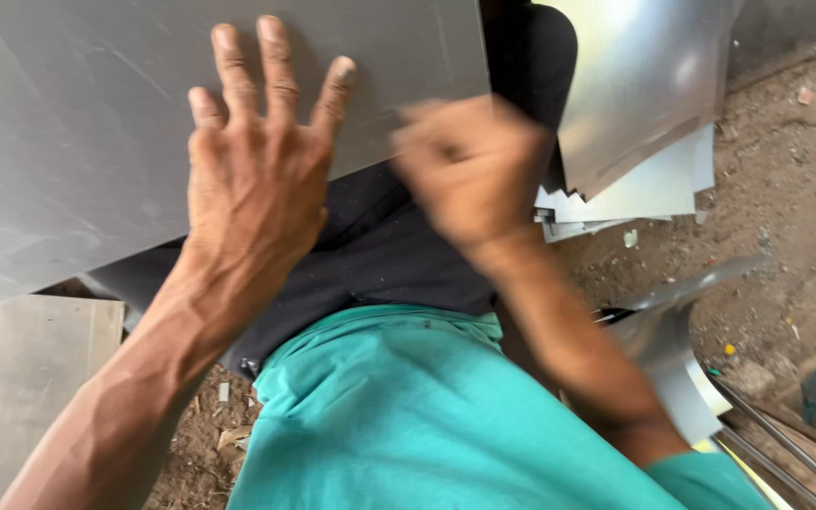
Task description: The person sits cross-legged on the ground and repeatedly scrapes the surface of a metal sheet using a small handheld tool. They hold the sheet steady with one hand while scraping with the other, occasionally lifting and repositioning the sheet to access different areas.
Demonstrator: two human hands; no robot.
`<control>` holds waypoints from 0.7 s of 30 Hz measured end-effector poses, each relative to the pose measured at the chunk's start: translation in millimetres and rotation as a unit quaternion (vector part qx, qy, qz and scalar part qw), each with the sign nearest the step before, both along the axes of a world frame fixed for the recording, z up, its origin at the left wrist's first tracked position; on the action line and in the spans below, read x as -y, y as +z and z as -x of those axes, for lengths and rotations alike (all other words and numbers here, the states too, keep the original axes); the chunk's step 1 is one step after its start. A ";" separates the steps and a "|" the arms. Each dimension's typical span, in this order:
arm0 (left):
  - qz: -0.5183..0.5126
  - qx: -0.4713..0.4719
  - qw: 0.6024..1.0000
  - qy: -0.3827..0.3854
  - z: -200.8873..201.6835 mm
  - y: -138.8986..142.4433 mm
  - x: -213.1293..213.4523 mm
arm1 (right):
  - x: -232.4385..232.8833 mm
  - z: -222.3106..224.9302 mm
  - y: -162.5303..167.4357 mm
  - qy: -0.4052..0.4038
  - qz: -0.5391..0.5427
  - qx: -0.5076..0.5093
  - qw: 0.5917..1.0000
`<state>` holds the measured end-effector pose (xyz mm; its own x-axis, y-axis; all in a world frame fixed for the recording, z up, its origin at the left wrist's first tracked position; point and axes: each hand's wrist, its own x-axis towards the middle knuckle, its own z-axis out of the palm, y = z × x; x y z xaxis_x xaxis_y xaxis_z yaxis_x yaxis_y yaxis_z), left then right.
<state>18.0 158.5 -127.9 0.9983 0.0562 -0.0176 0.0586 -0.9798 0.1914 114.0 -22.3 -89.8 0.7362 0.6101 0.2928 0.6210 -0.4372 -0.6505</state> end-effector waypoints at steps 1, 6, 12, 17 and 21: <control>-0.009 -0.015 1.000 -0.003 -0.6 0.7 1.0 | 10.6 -16.8 1.0 -0.013 -0.067 -0.043 0.997; -0.012 0.008 1.000 0.002 -0.9 3.7 3.6 | 81.9 -55.9 -16.2 -0.143 -0.106 -0.211 0.961; -0.016 0.014 1.000 0.011 2.3 0.4 0.6 | 93.7 -19.6 -41.0 -0.055 -0.019 -0.051 0.997; -0.032 -0.005 0.999 0.023 3.1 -1.2 5.1 | 6.9 19.6 4.7 -0.048 -0.012 0.001 0.999; -0.027 0.002 1.000 0.005 5.7 14.0 -3.8 | -7.8 44.6 -0.9 -0.001 -0.017 -0.047 0.999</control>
